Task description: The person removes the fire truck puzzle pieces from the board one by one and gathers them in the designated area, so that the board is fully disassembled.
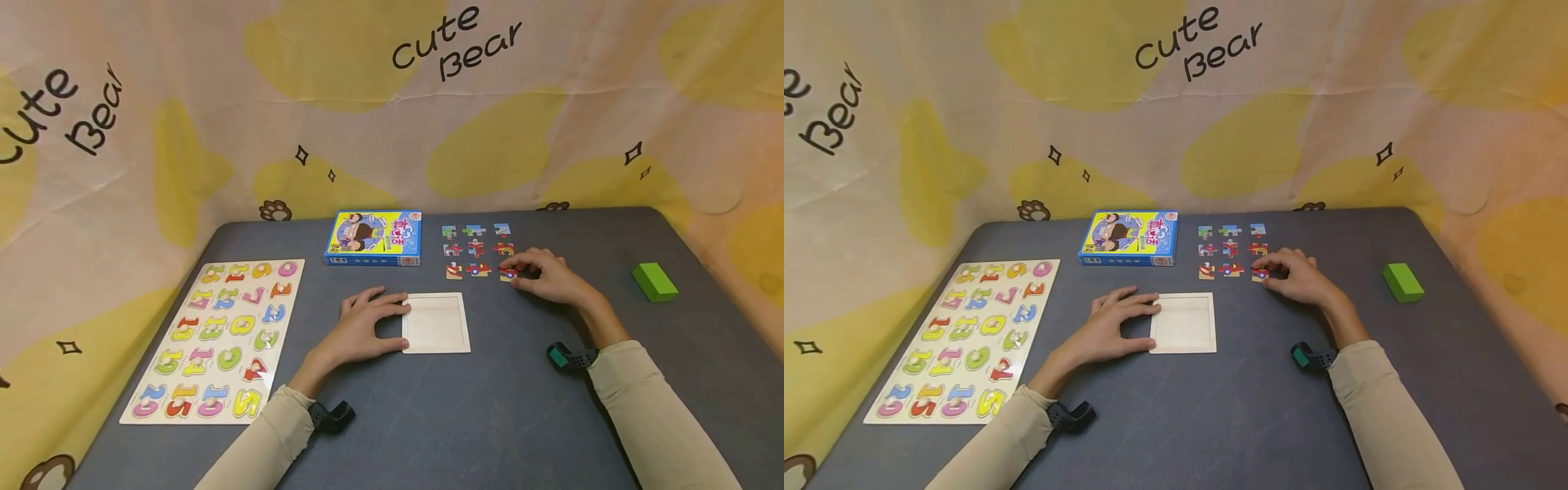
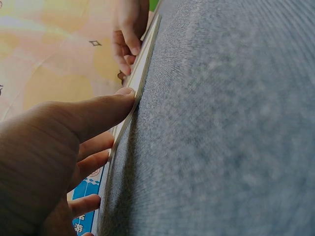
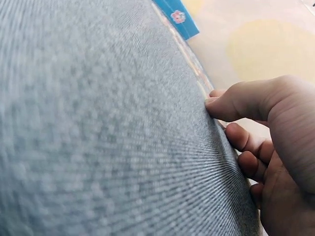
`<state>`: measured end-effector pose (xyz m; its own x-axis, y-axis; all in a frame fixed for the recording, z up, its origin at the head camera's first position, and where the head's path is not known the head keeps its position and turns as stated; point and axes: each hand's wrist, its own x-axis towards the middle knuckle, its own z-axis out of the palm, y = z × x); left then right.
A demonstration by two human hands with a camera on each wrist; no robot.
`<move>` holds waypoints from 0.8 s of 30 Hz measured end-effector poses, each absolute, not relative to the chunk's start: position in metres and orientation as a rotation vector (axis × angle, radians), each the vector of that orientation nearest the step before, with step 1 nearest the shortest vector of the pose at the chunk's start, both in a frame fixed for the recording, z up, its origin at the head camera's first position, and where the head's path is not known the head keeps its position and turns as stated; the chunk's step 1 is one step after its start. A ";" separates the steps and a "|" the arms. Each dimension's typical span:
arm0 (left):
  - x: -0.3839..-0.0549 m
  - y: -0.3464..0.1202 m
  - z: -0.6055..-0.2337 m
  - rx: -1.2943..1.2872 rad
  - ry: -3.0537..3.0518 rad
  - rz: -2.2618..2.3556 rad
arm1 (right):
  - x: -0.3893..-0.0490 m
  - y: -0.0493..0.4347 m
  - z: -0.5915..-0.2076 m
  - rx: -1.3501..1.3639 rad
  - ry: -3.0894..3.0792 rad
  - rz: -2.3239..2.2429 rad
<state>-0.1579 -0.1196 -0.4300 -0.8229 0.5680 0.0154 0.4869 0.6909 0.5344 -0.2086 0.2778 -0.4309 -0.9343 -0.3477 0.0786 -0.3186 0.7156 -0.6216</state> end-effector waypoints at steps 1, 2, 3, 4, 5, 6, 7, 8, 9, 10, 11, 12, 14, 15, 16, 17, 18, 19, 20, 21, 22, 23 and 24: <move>-0.158 -0.119 -0.430 0.861 2.748 0.802 | -0.210 0.278 -0.432 -0.557 2.872 -1.024; -0.159 -0.119 -0.430 0.860 2.749 0.803 | -0.212 0.278 -0.432 -0.552 2.872 -1.022; -0.159 -0.119 -0.430 0.858 2.750 0.803 | -0.213 0.278 -0.432 -0.550 2.870 -1.024; -0.159 -0.119 -0.430 0.856 2.752 0.801 | -0.215 0.279 -0.432 -0.548 2.867 -1.026; -0.160 -0.119 -0.430 0.855 2.752 0.801 | -0.216 0.279 -0.433 -0.547 2.865 -1.027; -0.160 -0.119 -0.431 0.853 2.751 0.801 | -0.218 0.279 -0.433 -0.548 2.861 -1.033; -0.160 -0.119 -0.431 0.852 2.750 0.800 | -0.218 0.279 -0.433 -0.546 2.855 -1.037; -0.160 -0.119 -0.431 0.849 2.749 0.799 | -0.219 0.279 -0.434 -0.545 2.850 -1.043; -0.160 -0.119 -0.432 0.847 2.748 0.797 | -0.220 0.279 -0.434 -0.546 2.847 -1.046; -0.161 -0.119 -0.432 0.845 2.746 0.796 | -0.221 0.279 -0.435 -0.546 2.845 -1.050; -0.161 -0.119 -0.432 0.843 2.744 0.797 | -0.221 0.279 -0.435 -0.548 2.844 -1.053; -0.161 -0.120 -0.433 0.839 2.745 0.797 | -0.221 0.279 -0.435 -0.548 2.843 -1.057; -0.162 -0.120 -0.433 0.835 2.748 0.798 | -0.222 0.279 -0.435 -0.548 2.845 -1.059; -0.162 -0.120 -0.434 0.835 2.750 0.798 | -0.221 0.278 -0.435 -0.548 2.847 -1.061; -0.162 -0.120 -0.434 0.833 2.752 0.799 | -0.221 0.278 -0.435 -0.548 2.849 -1.063; -0.162 -0.120 -0.434 0.832 2.754 0.797 | -0.221 0.278 -0.435 -0.549 2.852 -1.059; -0.162 -0.120 -0.435 0.831 2.752 0.797 | -0.221 0.278 -0.435 -0.544 2.852 -1.057; -0.163 -0.120 -0.435 0.833 2.751 0.796 | -0.221 0.278 -0.436 -0.544 2.850 -1.058; -0.163 -0.120 -0.435 0.836 2.748 0.797 | -0.221 0.278 -0.436 -0.542 2.848 -1.058; -0.163 -0.120 -0.436 0.838 2.745 0.798 | -0.220 0.278 -0.437 -0.538 2.846 -1.058; -0.163 -0.120 -0.436 0.839 2.742 0.796 | -0.220 0.279 -0.438 -0.533 2.843 -1.057; -0.163 -0.120 -0.436 0.841 2.739 0.796 | -0.220 0.279 -0.438 -0.530 2.841 -1.059; -0.164 -0.120 -0.437 0.845 2.738 0.796 | -0.219 0.279 -0.438 -0.526 2.836 -1.064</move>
